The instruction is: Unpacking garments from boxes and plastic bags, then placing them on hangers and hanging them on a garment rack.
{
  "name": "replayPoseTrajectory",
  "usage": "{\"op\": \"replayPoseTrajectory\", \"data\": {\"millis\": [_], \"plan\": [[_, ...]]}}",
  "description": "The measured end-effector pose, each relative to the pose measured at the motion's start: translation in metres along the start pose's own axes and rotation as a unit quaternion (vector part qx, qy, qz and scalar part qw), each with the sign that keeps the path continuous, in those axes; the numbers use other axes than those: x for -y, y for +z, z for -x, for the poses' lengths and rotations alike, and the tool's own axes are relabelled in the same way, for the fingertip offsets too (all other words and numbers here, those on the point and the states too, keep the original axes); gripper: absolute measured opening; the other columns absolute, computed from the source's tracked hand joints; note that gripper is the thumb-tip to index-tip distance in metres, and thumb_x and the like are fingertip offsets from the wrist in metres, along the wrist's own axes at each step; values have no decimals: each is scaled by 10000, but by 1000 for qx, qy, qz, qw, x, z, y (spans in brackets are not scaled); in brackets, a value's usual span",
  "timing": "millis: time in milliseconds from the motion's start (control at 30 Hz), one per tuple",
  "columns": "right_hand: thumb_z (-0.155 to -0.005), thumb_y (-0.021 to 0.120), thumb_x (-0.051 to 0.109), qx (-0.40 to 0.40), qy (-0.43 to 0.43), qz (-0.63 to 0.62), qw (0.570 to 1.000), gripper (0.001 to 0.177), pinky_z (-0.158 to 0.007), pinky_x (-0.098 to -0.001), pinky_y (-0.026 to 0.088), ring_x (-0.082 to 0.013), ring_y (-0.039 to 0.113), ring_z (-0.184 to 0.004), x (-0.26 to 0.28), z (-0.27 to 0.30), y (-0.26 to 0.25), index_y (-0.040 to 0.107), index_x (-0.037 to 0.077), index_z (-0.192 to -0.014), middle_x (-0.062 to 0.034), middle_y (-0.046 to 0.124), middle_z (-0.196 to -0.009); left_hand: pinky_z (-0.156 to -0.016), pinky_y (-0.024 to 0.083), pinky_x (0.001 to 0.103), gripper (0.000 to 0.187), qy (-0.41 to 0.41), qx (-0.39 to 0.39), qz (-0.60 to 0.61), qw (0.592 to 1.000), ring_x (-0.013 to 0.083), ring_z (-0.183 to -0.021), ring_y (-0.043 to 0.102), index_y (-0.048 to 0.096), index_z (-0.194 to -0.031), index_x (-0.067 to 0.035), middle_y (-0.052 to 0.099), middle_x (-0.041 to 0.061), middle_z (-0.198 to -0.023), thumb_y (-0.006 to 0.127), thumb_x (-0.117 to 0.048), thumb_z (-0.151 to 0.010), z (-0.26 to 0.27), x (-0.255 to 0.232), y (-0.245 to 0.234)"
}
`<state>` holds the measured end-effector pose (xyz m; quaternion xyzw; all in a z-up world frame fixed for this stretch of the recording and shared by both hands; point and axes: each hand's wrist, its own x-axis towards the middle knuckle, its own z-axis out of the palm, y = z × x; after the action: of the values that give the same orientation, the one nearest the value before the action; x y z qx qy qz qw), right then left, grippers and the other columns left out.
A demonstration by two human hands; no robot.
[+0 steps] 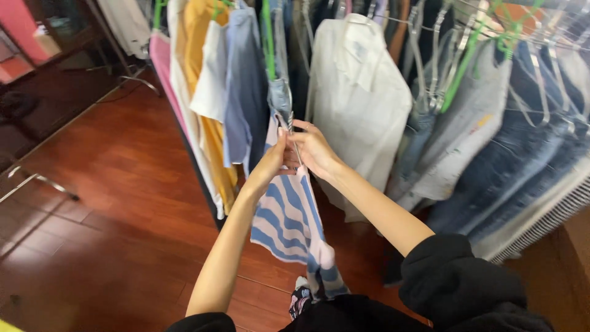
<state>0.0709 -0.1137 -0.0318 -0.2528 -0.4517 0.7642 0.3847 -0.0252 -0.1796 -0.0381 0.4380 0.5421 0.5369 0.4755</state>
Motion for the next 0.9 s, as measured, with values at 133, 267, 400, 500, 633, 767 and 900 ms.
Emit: {"op": "replayPoseTrajectory", "data": {"millis": [133,267,400,500,633,767,900], "plan": [[-710,544,-76,15,-18,-45,999,655,-836,-261,439,-160,544,-866,-7,-24,20,249,-38,-1293,-171,520,-995,-631,532,318,617,-3,-44,27,999,173,-698,581,536,-880,10,573,91,-752,288,-555,-871,-16,-2,-26],[-667,514,-45,60,-8,-4,998,761,-948,-300,361,-231,428,-1117,-8,-62,24,170,-5,-1345,-213,400,-1186,-518,475,264,421,0,-77,-59,995,152,-583,539,585,-794,-27,541,62,-606,394,-394,-872,-61,14,-47],[-633,504,-16,113,-33,149,982,746,-959,-337,362,-304,414,-1197,5,-95,28,244,-11,-1333,-277,417,-1252,-477,436,235,306,72,-114,-159,978,139,-497,549,626,-734,-71,534,26,-454,400,-245,-844,-119,41,-76],[-697,395,-60,130,-165,301,930,620,-831,-310,441,-359,455,-1129,10,-134,13,297,-7,-1307,-284,484,-1126,-473,412,264,309,114,-154,-143,971,157,-464,504,623,-712,-81,498,33,-431,380,-198,-863,-140,28,-88],[-738,441,-65,32,-266,475,838,488,-766,-346,483,-335,525,-1050,32,-185,-2,426,23,-1218,-209,553,-1063,-487,401,259,314,122,-185,-140,965,153,-480,483,605,-681,-110,468,27,-423,385,-227,-872,-165,-6,-93],[-764,515,48,-40,-261,504,822,402,-863,-410,425,-328,424,-1108,47,-231,-16,456,60,-1162,-154,398,-1087,-525,415,292,306,134,-215,-130,958,199,-488,541,601,-662,-101,481,58,-429,393,-219,-852,-210,-24,-99],[-793,536,142,-62,-242,444,861,399,-935,-436,343,-387,353,-1164,57,-262,-11,430,86,-1174,-212,339,-1138,-567,424,324,301,162,-225,-134,951,236,-554,543,610,-670,-96,512,104,-504,394,-202,-849,-256,-29,-111]]}}
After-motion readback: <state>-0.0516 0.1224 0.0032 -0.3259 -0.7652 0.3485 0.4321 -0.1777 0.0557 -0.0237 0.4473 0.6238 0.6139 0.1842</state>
